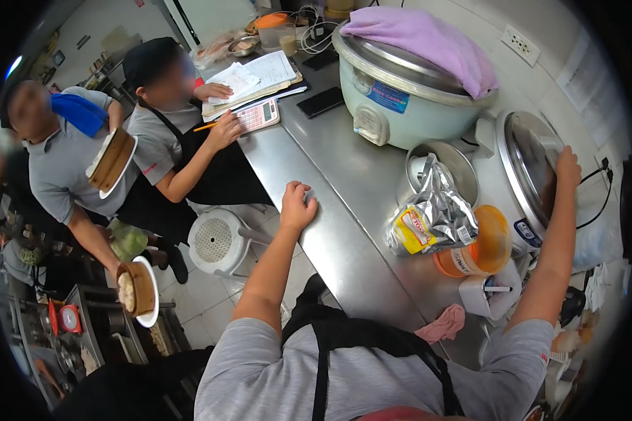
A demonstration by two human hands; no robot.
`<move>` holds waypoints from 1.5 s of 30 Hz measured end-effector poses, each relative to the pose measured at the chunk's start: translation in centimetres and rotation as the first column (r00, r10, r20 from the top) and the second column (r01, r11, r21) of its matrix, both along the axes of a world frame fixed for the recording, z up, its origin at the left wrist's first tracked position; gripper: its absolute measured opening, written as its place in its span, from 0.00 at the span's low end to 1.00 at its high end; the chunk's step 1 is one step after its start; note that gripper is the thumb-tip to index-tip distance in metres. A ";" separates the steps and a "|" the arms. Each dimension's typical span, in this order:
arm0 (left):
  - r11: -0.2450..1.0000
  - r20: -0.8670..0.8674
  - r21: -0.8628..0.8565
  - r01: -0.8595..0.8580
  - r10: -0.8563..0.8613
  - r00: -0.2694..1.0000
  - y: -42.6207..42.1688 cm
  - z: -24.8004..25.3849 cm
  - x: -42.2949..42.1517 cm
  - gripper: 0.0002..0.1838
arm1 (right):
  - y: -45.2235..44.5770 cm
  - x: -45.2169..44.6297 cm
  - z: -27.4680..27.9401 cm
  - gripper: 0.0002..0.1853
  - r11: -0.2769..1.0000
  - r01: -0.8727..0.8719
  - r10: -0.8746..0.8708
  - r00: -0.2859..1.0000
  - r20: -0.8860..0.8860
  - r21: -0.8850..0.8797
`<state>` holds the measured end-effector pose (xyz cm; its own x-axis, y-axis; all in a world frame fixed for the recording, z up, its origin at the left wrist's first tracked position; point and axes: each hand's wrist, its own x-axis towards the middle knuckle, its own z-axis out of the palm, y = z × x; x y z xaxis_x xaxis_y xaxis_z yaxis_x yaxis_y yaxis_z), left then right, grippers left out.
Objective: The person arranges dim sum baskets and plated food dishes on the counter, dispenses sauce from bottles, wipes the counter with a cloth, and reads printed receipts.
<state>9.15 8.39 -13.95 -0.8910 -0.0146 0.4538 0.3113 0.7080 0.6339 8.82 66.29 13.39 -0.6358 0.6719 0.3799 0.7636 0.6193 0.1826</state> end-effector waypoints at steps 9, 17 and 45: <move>0.978 -0.050 0.202 0.044 -0.035 0.998 -0.2 1.1 1.3 0.16 | 5.7 -0.5 0.7 0.31 0.839 -0.480 0.529 0.830 -0.179 0.256; 0.768 0.458 0.618 0.171 -0.528 0.715 -7.1 -0.3 15.8 0.15 | -31.3 12.7 8.6 0.22 -0.306 -0.879 0.633 0.098 -0.768 -0.365; 0.645 0.780 0.622 -0.444 -0.459 0.425 -15.0 3.1 -2.0 0.10 | -43.3 19.4 -25.4 0.15 -0.057 -0.388 -0.244 0.899 -0.364 -0.920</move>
